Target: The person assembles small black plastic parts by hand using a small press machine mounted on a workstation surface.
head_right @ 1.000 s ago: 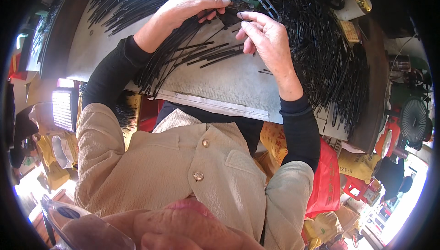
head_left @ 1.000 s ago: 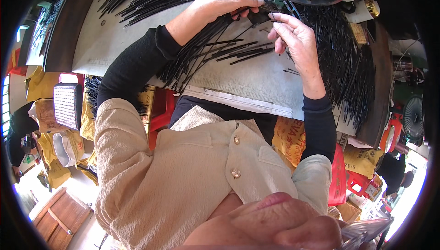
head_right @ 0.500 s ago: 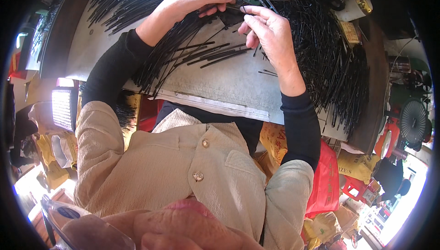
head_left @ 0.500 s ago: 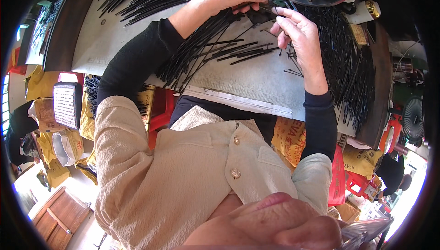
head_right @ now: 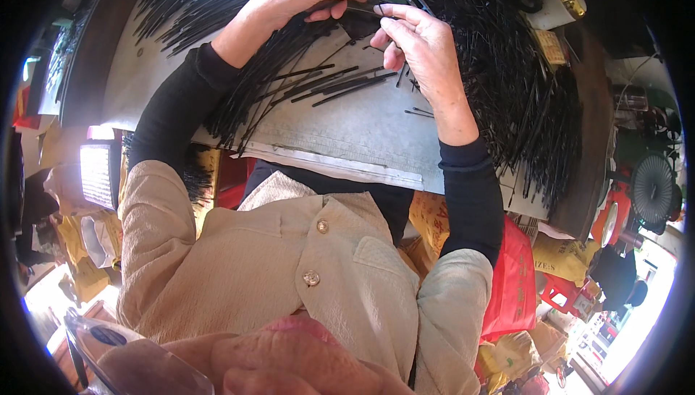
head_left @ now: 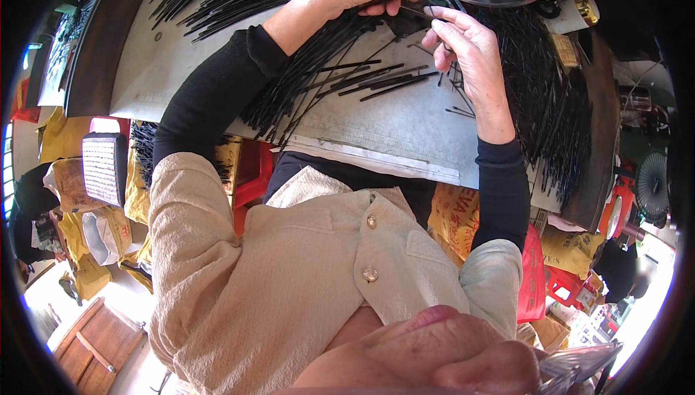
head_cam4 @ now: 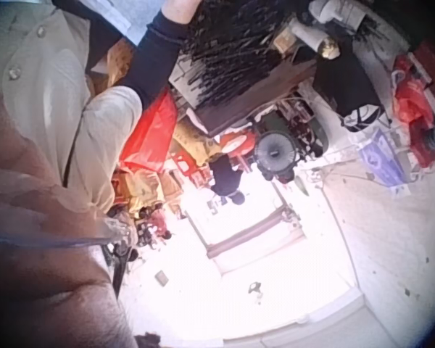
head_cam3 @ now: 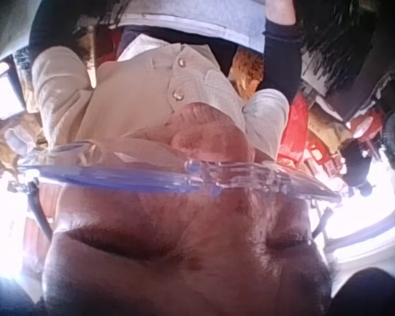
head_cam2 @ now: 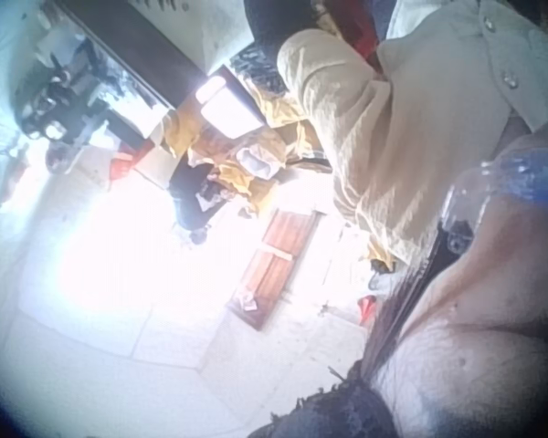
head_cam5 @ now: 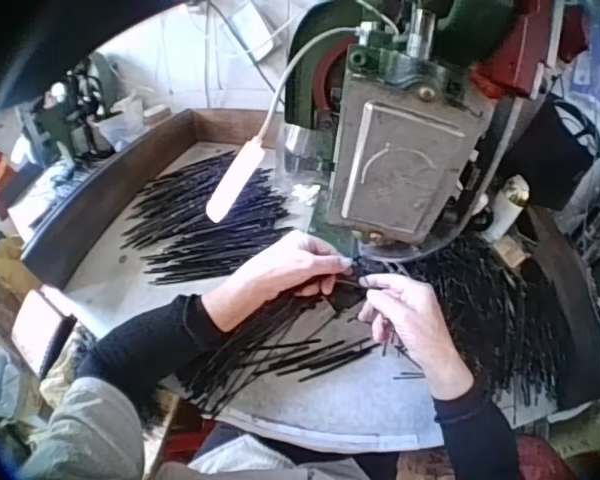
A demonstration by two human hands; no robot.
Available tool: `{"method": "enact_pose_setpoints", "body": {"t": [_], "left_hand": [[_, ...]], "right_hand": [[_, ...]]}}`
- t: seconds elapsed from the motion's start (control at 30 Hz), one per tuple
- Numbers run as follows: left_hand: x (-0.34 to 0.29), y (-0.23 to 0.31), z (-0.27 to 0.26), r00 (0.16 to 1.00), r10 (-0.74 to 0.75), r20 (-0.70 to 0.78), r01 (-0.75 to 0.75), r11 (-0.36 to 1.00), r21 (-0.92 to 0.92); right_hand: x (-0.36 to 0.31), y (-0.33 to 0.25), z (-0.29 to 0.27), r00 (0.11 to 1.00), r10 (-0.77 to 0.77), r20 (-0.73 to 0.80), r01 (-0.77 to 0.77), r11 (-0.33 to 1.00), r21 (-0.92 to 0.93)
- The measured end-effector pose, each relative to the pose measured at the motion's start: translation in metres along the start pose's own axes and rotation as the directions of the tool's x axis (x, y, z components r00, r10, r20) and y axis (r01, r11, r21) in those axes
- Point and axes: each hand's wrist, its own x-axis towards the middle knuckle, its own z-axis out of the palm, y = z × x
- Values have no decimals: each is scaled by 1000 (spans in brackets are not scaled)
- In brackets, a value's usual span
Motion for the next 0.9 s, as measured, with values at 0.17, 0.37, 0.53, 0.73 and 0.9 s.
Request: {"method": "enact_pose_setpoints", "body": {"t": [0.17, 0.37, 0.53, 0.73, 0.9], "left_hand": [[1, 0, -2, 1000, 0, 13, 0, 1000, 3], [1, -2, -3, 1000, 4, 31, -3, 1000, -30], [0, 0, -3, 999, 5, 40, -4, 1000, -22], [1, 0, -3, 1000, 11, 23, -12, 999, 40], [3, 3, -6, 998, -64, 12, 63, 992, 107]], "right_hand": [[-1, 1, 2, 1000, 8, -12, -7, 997, 74], [-1, 3, 1, 999, 51, 3, -50, 977, 209], [-1, 3, 2, 999, 42, -11, -39, 979, 202], [-1, 6, 2, 1000, -2, -26, 5, 993, 117], [0, 4, 4, 998, -49, -31, 50, 998, 28]]}}
